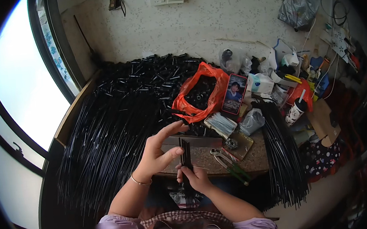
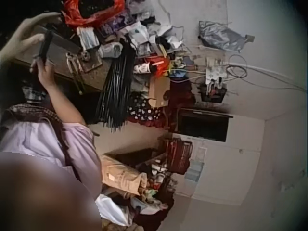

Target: Sorting and assembling bundles of black rods using pliers and clippers.

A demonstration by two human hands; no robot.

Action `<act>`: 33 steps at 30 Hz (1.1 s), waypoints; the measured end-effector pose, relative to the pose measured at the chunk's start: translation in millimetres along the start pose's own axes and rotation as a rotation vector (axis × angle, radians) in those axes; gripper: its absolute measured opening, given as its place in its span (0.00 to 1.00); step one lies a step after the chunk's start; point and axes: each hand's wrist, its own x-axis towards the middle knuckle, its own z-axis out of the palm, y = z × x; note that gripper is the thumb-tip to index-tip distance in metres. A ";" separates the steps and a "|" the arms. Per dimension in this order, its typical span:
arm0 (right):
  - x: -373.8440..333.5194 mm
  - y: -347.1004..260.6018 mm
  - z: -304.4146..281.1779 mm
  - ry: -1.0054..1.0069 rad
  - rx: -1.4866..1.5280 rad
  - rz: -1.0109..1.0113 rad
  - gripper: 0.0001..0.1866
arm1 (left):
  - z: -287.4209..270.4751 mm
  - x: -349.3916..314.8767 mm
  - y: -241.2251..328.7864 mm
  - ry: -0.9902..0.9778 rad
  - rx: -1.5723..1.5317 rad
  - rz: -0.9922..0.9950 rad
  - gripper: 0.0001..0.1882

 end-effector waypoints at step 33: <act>1.3 28.0 -6.2 0.449 0.171 0.263 0.10 | -18.2 16.8 -240.0 -0.219 1.078 -0.516 0.09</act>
